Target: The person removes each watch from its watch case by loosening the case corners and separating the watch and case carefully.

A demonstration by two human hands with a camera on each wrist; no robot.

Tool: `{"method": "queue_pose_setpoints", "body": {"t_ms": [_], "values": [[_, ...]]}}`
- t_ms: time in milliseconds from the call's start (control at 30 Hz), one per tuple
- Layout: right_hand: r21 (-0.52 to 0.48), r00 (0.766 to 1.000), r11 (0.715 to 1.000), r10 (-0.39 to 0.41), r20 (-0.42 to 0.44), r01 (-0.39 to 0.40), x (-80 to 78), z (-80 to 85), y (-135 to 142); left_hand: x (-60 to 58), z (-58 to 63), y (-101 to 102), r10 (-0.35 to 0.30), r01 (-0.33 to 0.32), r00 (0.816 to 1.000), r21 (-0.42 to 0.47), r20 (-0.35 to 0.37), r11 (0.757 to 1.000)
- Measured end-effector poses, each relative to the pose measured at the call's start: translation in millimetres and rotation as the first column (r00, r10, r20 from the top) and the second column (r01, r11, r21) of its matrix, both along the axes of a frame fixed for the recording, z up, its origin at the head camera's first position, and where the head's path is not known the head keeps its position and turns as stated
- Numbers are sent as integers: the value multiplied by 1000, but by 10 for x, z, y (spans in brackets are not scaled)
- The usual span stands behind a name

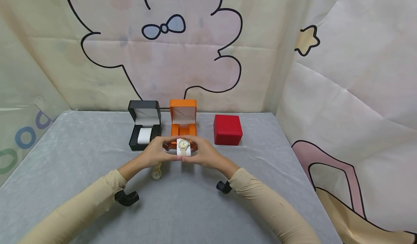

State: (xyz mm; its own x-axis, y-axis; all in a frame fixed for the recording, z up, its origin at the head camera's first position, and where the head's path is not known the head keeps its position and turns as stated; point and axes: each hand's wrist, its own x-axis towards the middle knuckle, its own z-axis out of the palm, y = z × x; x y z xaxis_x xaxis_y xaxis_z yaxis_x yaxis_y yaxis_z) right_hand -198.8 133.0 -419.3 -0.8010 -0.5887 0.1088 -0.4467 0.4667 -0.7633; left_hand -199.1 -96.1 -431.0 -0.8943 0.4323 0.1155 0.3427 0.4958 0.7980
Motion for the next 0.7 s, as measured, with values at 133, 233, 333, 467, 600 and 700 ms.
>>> {"method": "queue_pose_setpoints", "body": {"t_ms": [133,233,333,467,600,700], "values": [[22,999,1000,-14,-47,15,17,5,-24,-2,2,12,-3,3,1000,8,-3,1000],[34,997,999,-22,-75,24,25,6,-47,-6,-5,21,0,0,1000,6,-11,1000],[25,996,999,-19,-85,21,27,0,-65,-8,-18,22,2,-2,1000,5,-18,1000],[8,996,1000,-11,-86,12,17,-18,-67,-11,-29,14,-6,6,1000,6,-19,1000],[-2,998,1000,8,-63,-8,3,-32,-51,-21,-35,-13,-24,24,999,4,-22,1000],[-14,1000,1000,24,-18,-25,-1,-30,-29,-28,-35,-46,-36,36,999,4,-23,999]]}}
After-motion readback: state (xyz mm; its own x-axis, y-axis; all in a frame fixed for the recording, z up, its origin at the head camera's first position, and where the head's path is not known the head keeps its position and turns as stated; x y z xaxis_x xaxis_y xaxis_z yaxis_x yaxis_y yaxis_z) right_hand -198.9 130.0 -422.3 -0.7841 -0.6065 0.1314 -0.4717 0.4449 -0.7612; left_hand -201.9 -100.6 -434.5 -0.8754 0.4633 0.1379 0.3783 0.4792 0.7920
